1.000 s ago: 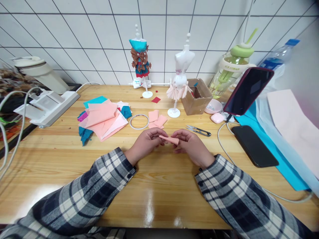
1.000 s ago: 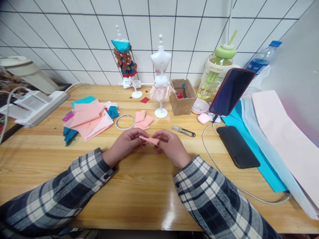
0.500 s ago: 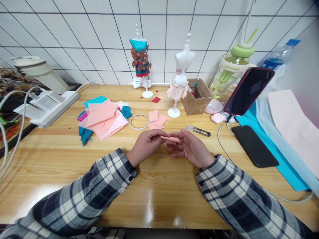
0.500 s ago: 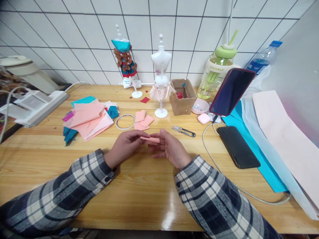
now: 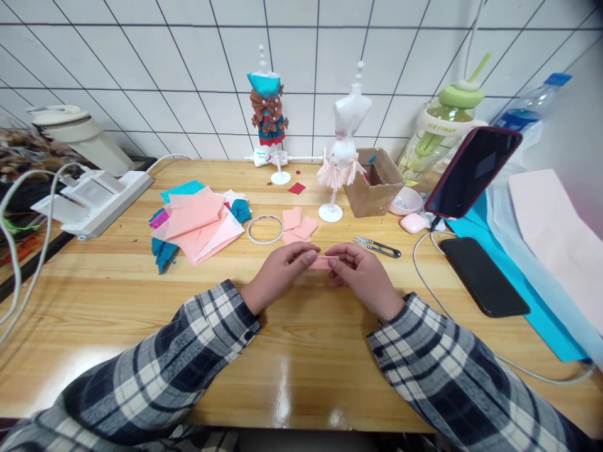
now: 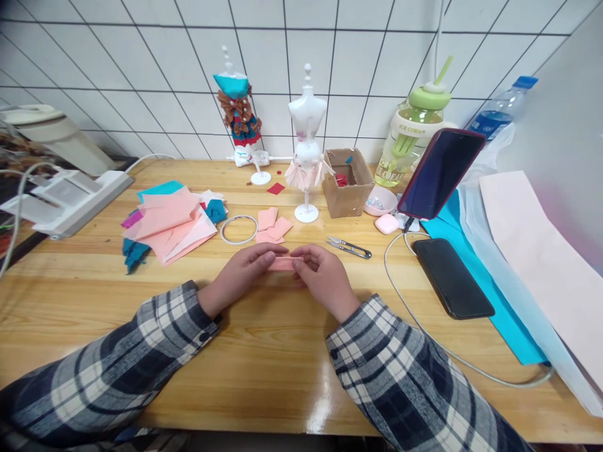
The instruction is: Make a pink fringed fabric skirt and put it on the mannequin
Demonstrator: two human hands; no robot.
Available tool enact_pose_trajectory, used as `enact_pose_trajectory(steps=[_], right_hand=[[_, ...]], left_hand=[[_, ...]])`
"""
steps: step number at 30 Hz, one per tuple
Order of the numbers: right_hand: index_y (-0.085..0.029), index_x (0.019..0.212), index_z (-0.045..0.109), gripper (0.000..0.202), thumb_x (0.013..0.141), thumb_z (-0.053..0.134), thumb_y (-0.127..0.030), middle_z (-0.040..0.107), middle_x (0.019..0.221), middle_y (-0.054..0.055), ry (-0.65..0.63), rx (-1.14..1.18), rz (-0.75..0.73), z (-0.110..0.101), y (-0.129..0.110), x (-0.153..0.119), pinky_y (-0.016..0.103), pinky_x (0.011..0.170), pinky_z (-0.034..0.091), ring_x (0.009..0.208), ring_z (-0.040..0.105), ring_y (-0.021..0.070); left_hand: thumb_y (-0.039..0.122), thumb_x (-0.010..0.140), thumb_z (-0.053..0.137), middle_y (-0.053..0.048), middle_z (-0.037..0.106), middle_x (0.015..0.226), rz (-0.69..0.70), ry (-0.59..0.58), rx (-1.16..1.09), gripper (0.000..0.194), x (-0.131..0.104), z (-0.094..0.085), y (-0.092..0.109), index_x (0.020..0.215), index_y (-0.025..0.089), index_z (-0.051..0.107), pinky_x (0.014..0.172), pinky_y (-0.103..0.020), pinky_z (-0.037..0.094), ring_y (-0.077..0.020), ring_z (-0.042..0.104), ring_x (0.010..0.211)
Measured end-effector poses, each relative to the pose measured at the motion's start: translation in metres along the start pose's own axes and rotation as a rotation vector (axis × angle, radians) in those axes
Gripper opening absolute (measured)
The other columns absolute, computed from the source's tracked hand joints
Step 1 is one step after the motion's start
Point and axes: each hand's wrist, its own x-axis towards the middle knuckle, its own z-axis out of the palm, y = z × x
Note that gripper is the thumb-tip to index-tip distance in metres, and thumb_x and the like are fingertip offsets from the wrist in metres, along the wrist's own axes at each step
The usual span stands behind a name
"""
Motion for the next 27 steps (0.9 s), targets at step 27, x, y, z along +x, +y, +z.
enact_pose_trajectory(steps=[27], right_hand=[[-0.023, 0.081, 0.072, 0.012, 0.080, 0.066, -0.033, 0.071, 0.078, 0.003, 0.038, -0.704, -0.431, -0.010, -0.008, -0.001, 0.034, 0.071, 0.044, 0.075, 0.059, 0.0197]], left_hand=[[0.041, 0.087, 0.055, -0.005, 0.066, 0.073, 0.386, 0.016, 0.559, 0.028, 0.001, -0.004, -0.008, 0.076, 0.018, 0.067, 0.074, -0.033, 0.041, -0.0196, 0.057, 0.076]])
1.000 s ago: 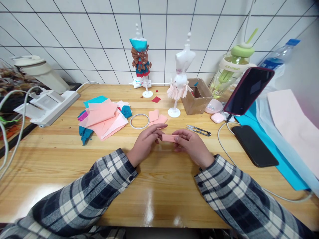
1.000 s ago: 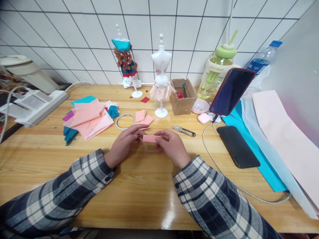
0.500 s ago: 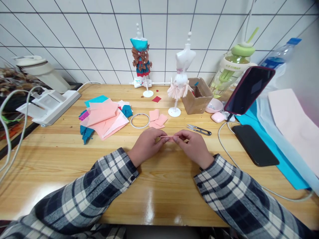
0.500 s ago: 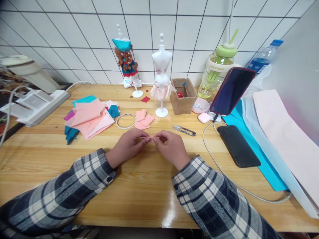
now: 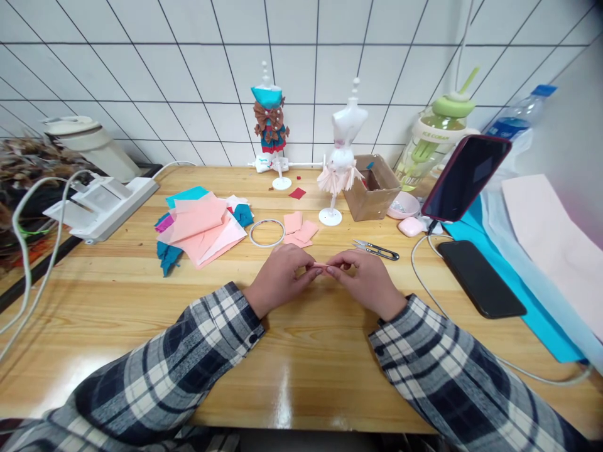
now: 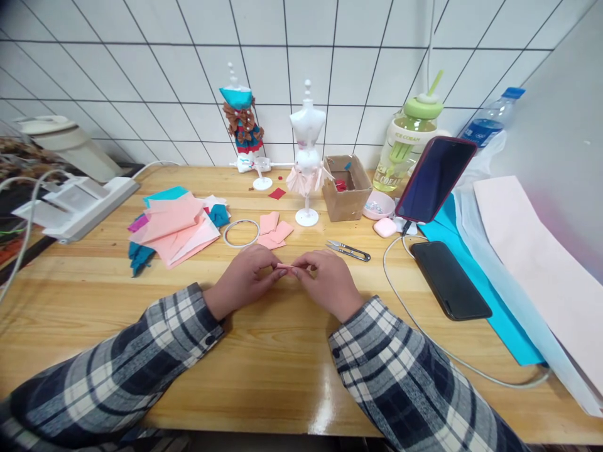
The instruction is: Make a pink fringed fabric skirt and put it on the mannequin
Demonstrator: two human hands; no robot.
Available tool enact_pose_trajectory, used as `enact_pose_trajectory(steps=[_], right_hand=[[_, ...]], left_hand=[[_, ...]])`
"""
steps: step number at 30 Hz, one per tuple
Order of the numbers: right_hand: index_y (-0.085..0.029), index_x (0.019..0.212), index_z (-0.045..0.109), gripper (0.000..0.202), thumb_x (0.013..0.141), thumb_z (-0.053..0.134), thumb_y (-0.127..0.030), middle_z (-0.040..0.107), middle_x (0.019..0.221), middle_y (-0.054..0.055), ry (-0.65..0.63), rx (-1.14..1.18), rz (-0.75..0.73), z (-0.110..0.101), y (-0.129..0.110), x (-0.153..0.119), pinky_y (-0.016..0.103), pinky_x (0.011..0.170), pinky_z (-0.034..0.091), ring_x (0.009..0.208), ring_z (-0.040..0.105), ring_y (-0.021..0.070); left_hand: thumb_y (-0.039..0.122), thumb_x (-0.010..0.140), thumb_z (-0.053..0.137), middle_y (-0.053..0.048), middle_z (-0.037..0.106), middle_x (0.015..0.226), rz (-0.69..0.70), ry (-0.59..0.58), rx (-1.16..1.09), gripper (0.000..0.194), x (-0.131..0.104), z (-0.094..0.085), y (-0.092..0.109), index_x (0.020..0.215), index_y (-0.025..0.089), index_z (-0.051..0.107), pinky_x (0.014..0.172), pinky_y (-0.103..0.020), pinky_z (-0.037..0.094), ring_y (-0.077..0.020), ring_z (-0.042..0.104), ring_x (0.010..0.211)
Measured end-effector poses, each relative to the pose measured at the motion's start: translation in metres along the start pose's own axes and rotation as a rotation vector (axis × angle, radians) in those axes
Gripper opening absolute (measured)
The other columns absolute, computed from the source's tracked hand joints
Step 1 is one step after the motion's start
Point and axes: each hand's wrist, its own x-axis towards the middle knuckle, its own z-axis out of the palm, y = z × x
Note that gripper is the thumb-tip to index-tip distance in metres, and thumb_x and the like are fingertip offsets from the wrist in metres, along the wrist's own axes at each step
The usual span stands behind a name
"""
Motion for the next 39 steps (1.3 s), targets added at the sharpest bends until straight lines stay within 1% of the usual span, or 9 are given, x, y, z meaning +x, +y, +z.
enact_pose_trajectory(steps=[5, 9, 12, 16, 20, 26, 30, 36, 39], right_hand=[[-0.020, 0.082, 0.072, 0.018, 0.079, 0.066, -0.036, 0.070, 0.075, 0.003, 0.093, 0.349, 0.229, 0.009, 0.001, -0.001, 0.030, 0.066, 0.045, 0.069, 0.059, 0.0174], [-0.019, 0.082, 0.071, 0.022, 0.074, 0.072, -0.039, 0.071, 0.082, 0.003, 0.150, 0.662, 0.262, 0.022, 0.001, -0.004, 0.031, 0.074, 0.047, 0.079, 0.062, 0.0183], [-0.019, 0.085, 0.070, 0.022, 0.075, 0.071, -0.038, 0.070, 0.081, 0.003, 0.109, 0.756, 0.279, 0.024, 0.000, -0.006, 0.031, 0.076, 0.048, 0.080, 0.062, 0.0177], [-0.020, 0.096, 0.069, 0.026, 0.076, 0.070, -0.037, 0.070, 0.086, 0.003, 0.066, 0.620, 0.239, 0.017, -0.004, -0.005, 0.029, 0.070, 0.048, 0.075, 0.061, 0.0159], [-0.019, 0.078, 0.071, 0.015, 0.076, 0.070, -0.034, 0.070, 0.076, 0.003, 0.119, 0.605, 0.244, 0.013, -0.004, -0.005, 0.030, 0.070, 0.048, 0.072, 0.062, 0.0161], [-0.019, 0.073, 0.071, 0.012, 0.071, 0.074, -0.031, 0.071, 0.075, 0.001, 0.097, 0.720, 0.293, 0.012, 0.001, -0.003, 0.029, 0.073, 0.049, 0.073, 0.064, 0.0151], [-0.018, 0.072, 0.070, 0.015, 0.070, 0.074, -0.033, 0.070, 0.072, 0.001, 0.071, 0.722, 0.303, 0.009, 0.002, -0.001, 0.030, 0.071, 0.049, 0.070, 0.062, 0.0148], [-0.018, 0.070, 0.068, 0.019, 0.072, 0.071, -0.036, 0.069, 0.070, 0.002, 0.009, 0.595, 0.279, 0.008, -0.003, 0.000, 0.031, 0.069, 0.049, 0.069, 0.062, 0.0164], [-0.019, 0.084, 0.070, 0.024, 0.079, 0.064, -0.042, 0.070, 0.082, 0.005, 0.004, 0.407, 0.181, -0.003, 0.001, 0.003, 0.033, 0.071, 0.049, 0.076, 0.063, 0.0186]], left_hand=[[0.042, 0.071, 0.074, -0.008, 0.070, 0.100, -0.263, 0.080, -0.433, 0.042, 0.000, 0.001, 0.017, 0.104, 0.017, 0.065, 0.077, -0.031, 0.048, -0.0212, 0.063, 0.089], [0.041, 0.077, 0.068, -0.006, 0.073, 0.088, -0.404, 0.079, -0.721, 0.028, 0.001, 0.006, 0.025, 0.087, 0.015, 0.068, 0.071, -0.028, 0.050, -0.0197, 0.066, 0.081], [0.038, 0.078, 0.067, -0.005, 0.073, 0.079, -0.420, 0.105, -0.666, 0.023, 0.002, 0.006, 0.024, 0.079, 0.015, 0.070, 0.069, -0.027, 0.048, -0.0181, 0.065, 0.075], [0.036, 0.079, 0.066, -0.003, 0.073, 0.075, -0.383, 0.035, -0.498, 0.021, 0.000, 0.005, 0.023, 0.077, 0.016, 0.073, 0.062, -0.024, 0.045, -0.0157, 0.062, 0.068], [0.036, 0.079, 0.065, -0.004, 0.073, 0.077, -0.361, -0.048, -0.476, 0.019, -0.002, 0.007, 0.022, 0.079, 0.018, 0.072, 0.060, -0.024, 0.044, -0.0155, 0.061, 0.066], [0.035, 0.078, 0.067, -0.008, 0.072, 0.080, -0.362, -0.148, -0.731, 0.020, -0.004, 0.013, 0.018, 0.079, 0.015, 0.068, 0.066, -0.027, 0.047, -0.0187, 0.064, 0.073], [0.034, 0.077, 0.069, -0.009, 0.072, 0.092, -0.369, -0.221, -0.907, 0.024, -0.003, 0.012, 0.018, 0.094, 0.016, 0.069, 0.076, -0.030, 0.049, -0.0204, 0.066, 0.084], [0.035, 0.079, 0.067, -0.009, 0.072, 0.087, -0.388, -0.273, -0.821, 0.021, 0.000, 0.008, 0.019, 0.081, 0.014, 0.071, 0.073, -0.029, 0.047, -0.0210, 0.065, 0.081], [0.036, 0.076, 0.069, -0.005, 0.070, 0.077, -0.427, -0.246, -0.810, 0.021, 0.001, 0.007, 0.017, 0.077, 0.015, 0.070, 0.064, -0.026, 0.044, -0.0167, 0.061, 0.071]])
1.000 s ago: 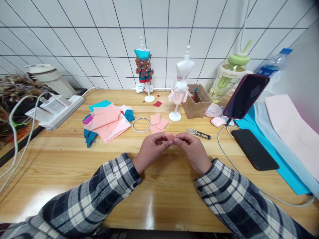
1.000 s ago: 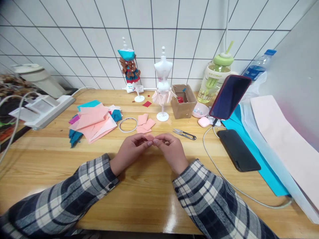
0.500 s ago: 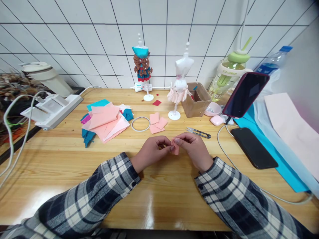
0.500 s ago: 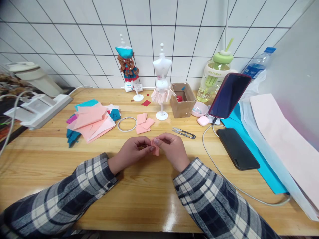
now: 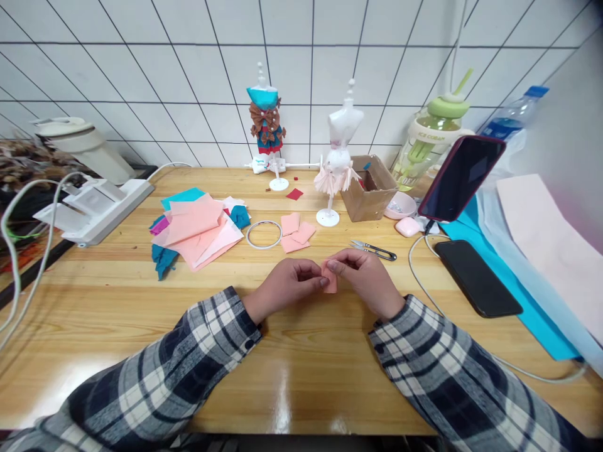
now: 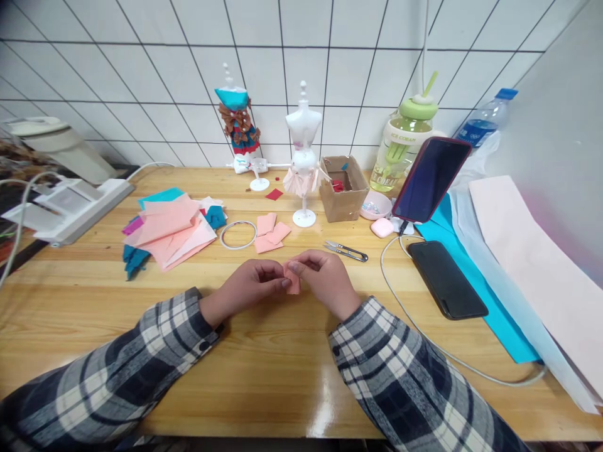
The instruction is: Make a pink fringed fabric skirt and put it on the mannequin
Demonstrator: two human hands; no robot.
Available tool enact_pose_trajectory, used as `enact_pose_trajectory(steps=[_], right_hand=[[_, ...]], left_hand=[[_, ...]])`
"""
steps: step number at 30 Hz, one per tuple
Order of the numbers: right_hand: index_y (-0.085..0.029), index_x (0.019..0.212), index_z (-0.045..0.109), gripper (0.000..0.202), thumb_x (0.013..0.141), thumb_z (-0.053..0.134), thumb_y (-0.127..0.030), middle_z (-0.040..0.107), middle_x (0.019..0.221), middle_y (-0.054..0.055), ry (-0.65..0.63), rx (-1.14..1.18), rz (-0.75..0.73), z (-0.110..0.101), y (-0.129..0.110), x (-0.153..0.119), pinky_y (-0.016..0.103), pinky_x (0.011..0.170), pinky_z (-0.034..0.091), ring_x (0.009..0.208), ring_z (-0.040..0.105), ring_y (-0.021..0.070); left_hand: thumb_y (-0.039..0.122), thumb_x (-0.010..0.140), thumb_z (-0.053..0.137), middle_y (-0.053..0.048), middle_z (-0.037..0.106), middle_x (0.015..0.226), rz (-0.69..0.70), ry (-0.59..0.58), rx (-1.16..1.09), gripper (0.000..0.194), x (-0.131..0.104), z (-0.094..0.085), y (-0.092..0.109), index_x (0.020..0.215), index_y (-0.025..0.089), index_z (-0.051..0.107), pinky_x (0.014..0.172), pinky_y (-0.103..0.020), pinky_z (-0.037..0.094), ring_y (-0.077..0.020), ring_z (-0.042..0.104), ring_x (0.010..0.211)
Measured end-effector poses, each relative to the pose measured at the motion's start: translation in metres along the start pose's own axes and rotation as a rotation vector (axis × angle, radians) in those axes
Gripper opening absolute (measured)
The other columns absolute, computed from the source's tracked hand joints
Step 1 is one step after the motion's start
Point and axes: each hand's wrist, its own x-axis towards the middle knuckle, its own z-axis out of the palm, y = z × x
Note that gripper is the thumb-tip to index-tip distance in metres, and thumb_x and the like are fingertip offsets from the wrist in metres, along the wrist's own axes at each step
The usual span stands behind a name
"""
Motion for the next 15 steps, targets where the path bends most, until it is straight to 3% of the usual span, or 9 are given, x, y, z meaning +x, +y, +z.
enact_pose_trajectory(steps=[3, 5, 8, 12, 15], right_hand=[[-0.019, 0.117, 0.062, 0.043, 0.085, 0.056, -0.046, 0.066, 0.103, 0.010, 0.102, -0.464, -0.186, -0.027, 0.004, 0.006, 0.038, 0.082, 0.046, 0.093, 0.060, 0.0229], [-0.016, 0.117, 0.060, 0.047, 0.084, 0.057, -0.049, 0.062, 0.108, 0.014, 0.222, -0.824, -0.172, -0.047, 0.013, 0.009, 0.046, 0.091, 0.040, 0.106, 0.054, 0.0296], [-0.017, 0.103, 0.063, 0.034, 0.084, 0.057, -0.045, 0.061, 0.103, 0.014, 0.160, -1.087, -0.040, -0.064, 0.028, 0.012, 0.047, 0.087, 0.040, 0.105, 0.052, 0.0334], [-0.019, 0.081, 0.054, 0.008, 0.084, 0.053, -0.026, 0.061, 0.088, 0.010, 0.110, -1.039, 0.017, -0.057, 0.034, 0.014, 0.040, 0.079, 0.040, 0.092, 0.055, 0.0286], [-0.022, 0.084, 0.041, 0.006, 0.090, 0.041, -0.024, 0.062, 0.088, 0.009, 0.220, -0.704, 0.003, -0.037, 0.024, 0.014, 0.036, 0.072, 0.042, 0.082, 0.059, 0.0234]], left_hand=[[0.036, 0.074, 0.071, 0.000, 0.063, 0.065, -0.024, 0.134, -0.066, 0.022, 0.001, -0.002, -0.002, 0.069, 0.015, 0.067, 0.056, -0.022, 0.038, -0.0110, 0.053, 0.059], [0.035, 0.074, 0.072, 0.000, 0.062, 0.065, -0.031, 0.225, -0.163, 0.021, 0.001, -0.003, -0.004, 0.069, 0.015, 0.067, 0.057, -0.020, 0.039, -0.0094, 0.052, 0.059], [0.032, 0.073, 0.074, -0.001, 0.065, 0.074, -0.041, 0.289, -0.420, 0.018, 0.002, -0.004, -0.005, 0.075, 0.014, 0.069, 0.064, -0.019, 0.044, -0.0094, 0.057, 0.068], [0.029, 0.071, 0.077, -0.001, 0.066, 0.078, -0.070, 0.339, -0.708, 0.019, 0.015, -0.002, 0.000, 0.076, 0.014, 0.067, 0.062, -0.015, 0.046, -0.0076, 0.060, 0.071], [0.026, 0.070, 0.078, 0.000, 0.066, 0.075, -0.033, 0.362, -0.861, 0.019, 0.032, 0.003, 0.004, 0.079, 0.014, 0.065, 0.057, -0.014, 0.048, -0.0063, 0.061, 0.066]])
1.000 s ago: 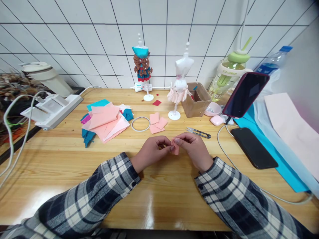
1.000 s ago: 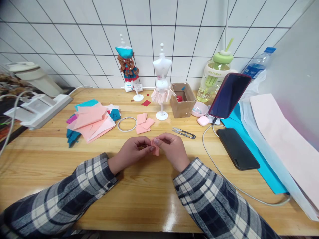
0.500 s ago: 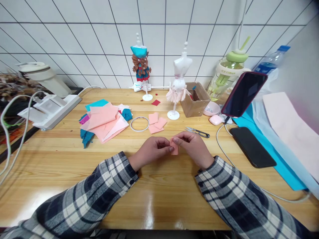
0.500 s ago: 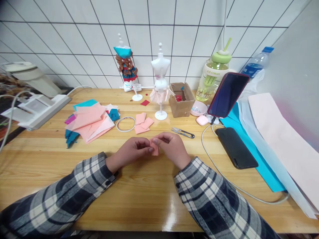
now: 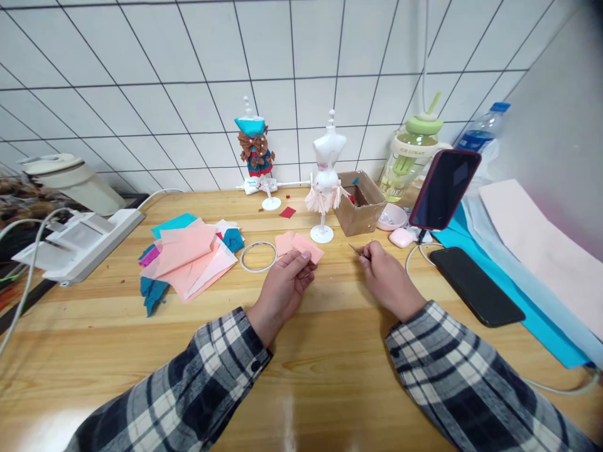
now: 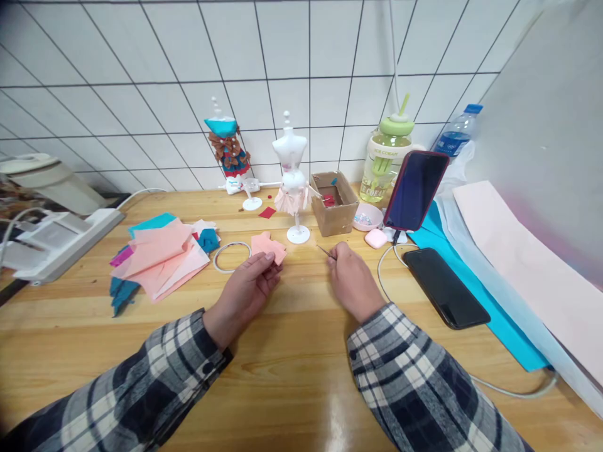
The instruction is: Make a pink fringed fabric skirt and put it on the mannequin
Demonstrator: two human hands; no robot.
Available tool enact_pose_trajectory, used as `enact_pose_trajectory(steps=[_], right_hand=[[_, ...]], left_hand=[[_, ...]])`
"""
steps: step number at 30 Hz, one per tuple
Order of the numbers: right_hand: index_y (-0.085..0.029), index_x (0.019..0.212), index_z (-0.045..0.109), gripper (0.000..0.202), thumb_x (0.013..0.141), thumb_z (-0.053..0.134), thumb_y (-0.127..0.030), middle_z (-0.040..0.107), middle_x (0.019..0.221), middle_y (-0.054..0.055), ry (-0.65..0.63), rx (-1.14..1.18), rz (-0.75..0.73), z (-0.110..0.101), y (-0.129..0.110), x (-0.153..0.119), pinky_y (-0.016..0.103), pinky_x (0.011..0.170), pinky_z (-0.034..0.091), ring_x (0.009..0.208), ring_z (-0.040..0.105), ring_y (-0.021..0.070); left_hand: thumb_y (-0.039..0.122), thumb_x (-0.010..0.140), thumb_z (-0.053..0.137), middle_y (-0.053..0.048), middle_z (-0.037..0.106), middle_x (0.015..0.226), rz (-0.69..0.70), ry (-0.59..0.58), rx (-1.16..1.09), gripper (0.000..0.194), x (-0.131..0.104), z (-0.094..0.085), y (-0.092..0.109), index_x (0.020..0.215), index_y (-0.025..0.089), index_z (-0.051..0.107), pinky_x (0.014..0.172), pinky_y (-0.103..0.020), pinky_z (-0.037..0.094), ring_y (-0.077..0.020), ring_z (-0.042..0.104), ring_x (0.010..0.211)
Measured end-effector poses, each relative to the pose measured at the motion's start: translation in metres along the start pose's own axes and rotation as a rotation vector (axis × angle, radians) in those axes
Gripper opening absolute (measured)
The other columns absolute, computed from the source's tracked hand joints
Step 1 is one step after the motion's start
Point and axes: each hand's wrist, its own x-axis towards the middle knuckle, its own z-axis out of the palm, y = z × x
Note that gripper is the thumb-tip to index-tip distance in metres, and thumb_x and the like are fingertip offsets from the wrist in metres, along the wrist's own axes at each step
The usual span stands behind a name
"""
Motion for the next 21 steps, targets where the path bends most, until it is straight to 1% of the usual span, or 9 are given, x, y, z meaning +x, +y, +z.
enact_pose_trajectory(steps=[1, 3, 4, 6, 9, 11, 14, 18, 21], right_hand=[[-0.022, 0.088, 0.037, 0.005, 0.091, 0.038, -0.025, 0.063, 0.089, 0.008, 0.020, 0.179, 0.030, 0.004, -0.009, -0.003, 0.033, 0.068, 0.043, 0.076, 0.060, 0.0205], [-0.024, 0.088, 0.031, 0.010, 0.091, 0.039, -0.030, 0.063, 0.082, 0.001, -0.047, 0.519, 0.104, 0.012, -0.025, -0.011, 0.028, 0.057, 0.042, 0.057, 0.055, 0.0146], [-0.025, 0.087, 0.030, 0.013, 0.090, 0.041, -0.031, 0.059, 0.073, -0.002, -0.093, 0.617, 0.144, 0.017, -0.033, -0.016, 0.026, 0.050, 0.038, 0.050, 0.049, 0.0129], [-0.025, 0.087, 0.033, 0.015, 0.088, 0.045, -0.034, 0.047, 0.060, -0.007, -0.148, 0.788, 0.218, 0.026, -0.045, -0.026, 0.023, 0.044, 0.032, 0.046, 0.041, 0.0113], [-0.023, 0.098, 0.040, 0.025, 0.093, 0.035, -0.048, 0.038, 0.061, -0.007, -0.251, 0.989, 0.297, 0.035, -0.056, -0.040, 0.022, 0.040, 0.031, 0.046, 0.036, 0.0103], [-0.023, 0.096, 0.042, 0.031, 0.095, 0.031, -0.052, 0.042, 0.065, -0.005, -0.313, 1.025, 0.291, 0.037, -0.060, -0.045, 0.023, 0.043, 0.037, 0.048, 0.040, 0.0107], [-0.023, 0.095, 0.042, 0.027, 0.096, 0.034, -0.049, 0.055, 0.072, -0.001, -0.356, 0.922, 0.195, 0.037, -0.060, -0.047, 0.028, 0.057, 0.046, 0.061, 0.052, 0.0140], [-0.022, 0.101, 0.042, 0.021, 0.098, 0.034, -0.041, 0.064, 0.078, 0.002, -0.350, 0.691, 0.080, 0.033, -0.058, -0.046, 0.032, 0.070, 0.045, 0.074, 0.059, 0.0169], [-0.022, 0.103, 0.042, 0.021, 0.099, 0.032, -0.039, 0.066, 0.078, 0.002, -0.342, 0.621, 0.053, 0.033, -0.059, -0.047, 0.032, 0.070, 0.043, 0.073, 0.061, 0.0171]], left_hand=[[0.025, 0.070, 0.078, 0.001, 0.065, 0.074, -0.012, -0.006, -0.041, 0.019, 0.004, 0.003, -0.002, 0.080, 0.014, 0.065, 0.056, -0.014, 0.048, -0.0063, 0.061, 0.065], [0.024, 0.071, 0.077, 0.002, 0.064, 0.071, -0.040, -0.013, -0.094, 0.019, 0.010, 0.005, -0.005, 0.081, 0.015, 0.064, 0.053, -0.014, 0.048, -0.0067, 0.061, 0.063], [0.023, 0.071, 0.077, 0.002, 0.064, 0.070, -0.055, -0.010, -0.108, 0.019, 0.012, 0.004, -0.007, 0.082, 0.015, 0.063, 0.053, -0.014, 0.049, -0.0073, 0.062, 0.064], [0.022, 0.071, 0.077, 0.002, 0.065, 0.073, -0.051, 0.016, -0.152, 0.019, 0.012, 0.002, -0.009, 0.083, 0.016, 0.062, 0.056, -0.015, 0.051, -0.0077, 0.063, 0.066], [0.021, 0.072, 0.076, 0.002, 0.066, 0.075, -0.037, 0.050, -0.220, 0.019, 0.010, -0.001, -0.011, 0.083, 0.016, 0.062, 0.059, -0.016, 0.052, -0.0070, 0.063, 0.067], [0.021, 0.072, 0.077, 0.002, 0.066, 0.074, -0.058, 0.057, -0.217, 0.019, 0.008, -0.001, -0.012, 0.082, 0.015, 0.062, 0.058, -0.016, 0.051, -0.0072, 0.063, 0.066], [0.022, 0.072, 0.076, 0.001, 0.066, 0.071, -0.081, 0.050, -0.174, 0.019, 0.007, 0.000, -0.013, 0.081, 0.014, 0.062, 0.058, -0.017, 0.051, -0.0081, 0.062, 0.064], [0.023, 0.073, 0.075, 0.002, 0.063, 0.068, -0.057, 0.055, -0.129, 0.019, 0.005, 0.002, -0.014, 0.078, 0.014, 0.060, 0.056, -0.018, 0.049, -0.0079, 0.059, 0.060], [0.026, 0.073, 0.076, 0.002, 0.062, 0.066, -0.053, 0.057, -0.100, 0.021, 0.001, 0.004, -0.016, 0.076, 0.015, 0.058, 0.052, -0.018, 0.046, -0.0080, 0.058, 0.058]])
